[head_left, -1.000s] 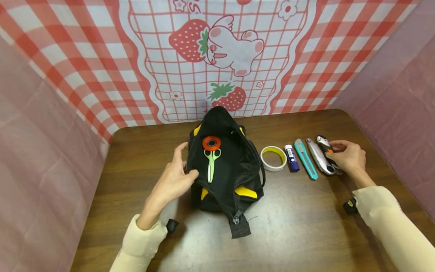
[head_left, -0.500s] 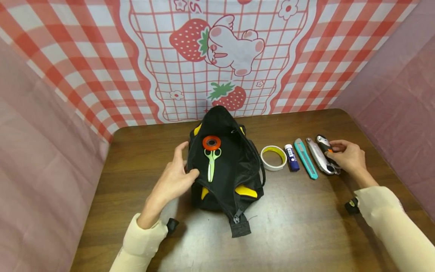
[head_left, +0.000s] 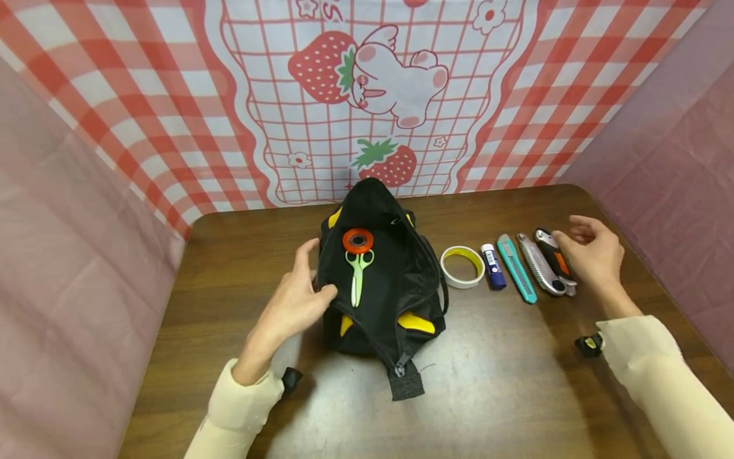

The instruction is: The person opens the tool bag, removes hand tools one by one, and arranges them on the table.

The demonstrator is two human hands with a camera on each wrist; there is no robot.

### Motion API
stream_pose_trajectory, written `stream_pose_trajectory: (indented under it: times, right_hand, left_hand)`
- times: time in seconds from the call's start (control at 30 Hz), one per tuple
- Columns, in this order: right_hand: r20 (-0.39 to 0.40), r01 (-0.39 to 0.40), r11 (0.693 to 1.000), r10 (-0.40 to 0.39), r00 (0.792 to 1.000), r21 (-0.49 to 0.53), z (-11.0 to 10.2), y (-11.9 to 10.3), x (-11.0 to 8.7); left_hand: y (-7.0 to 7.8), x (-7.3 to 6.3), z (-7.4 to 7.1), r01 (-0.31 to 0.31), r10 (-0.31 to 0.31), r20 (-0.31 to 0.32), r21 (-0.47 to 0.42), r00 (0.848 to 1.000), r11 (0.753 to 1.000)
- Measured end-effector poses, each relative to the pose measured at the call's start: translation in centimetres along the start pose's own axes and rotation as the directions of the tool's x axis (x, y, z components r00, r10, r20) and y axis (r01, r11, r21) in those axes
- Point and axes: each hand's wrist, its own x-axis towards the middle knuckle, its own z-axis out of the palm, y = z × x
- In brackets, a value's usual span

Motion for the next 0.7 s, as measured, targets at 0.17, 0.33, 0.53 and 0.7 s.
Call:
stream_pose_trajectory:
  times: [0.17,0.33,0.53,0.7]
  right_hand:
    - [-0.095,0.004,0.984,0.013,0.995,0.178,0.4,-2.9,-1.0]
    - [-0.139,0.075,0.914,-0.020,0.990,0.399,1.3,-6.0,-2.3]
    - [-0.141,0.206,0.805,-0.153,0.978,0.556,2.9,-10.2,-4.5]
    - [-0.112,0.247,0.696,-0.234,0.966,0.674,4.0,-13.7,-6.7]
  left_hand:
    - [0.1,0.0,-0.1,0.000,0.000,0.001,-0.002,1.000,1.000]
    - [0.0,-0.1,-0.1,0.002,-0.002,0.001,0.001,1.000,1.000]
    - [-0.2,-0.1,-0.2,0.006,-0.006,-0.002,0.003,1.000,1.000]
    - [-0.1,0.0,0.0,-0.002,0.002,-0.003,0.003,1.000,1.000]
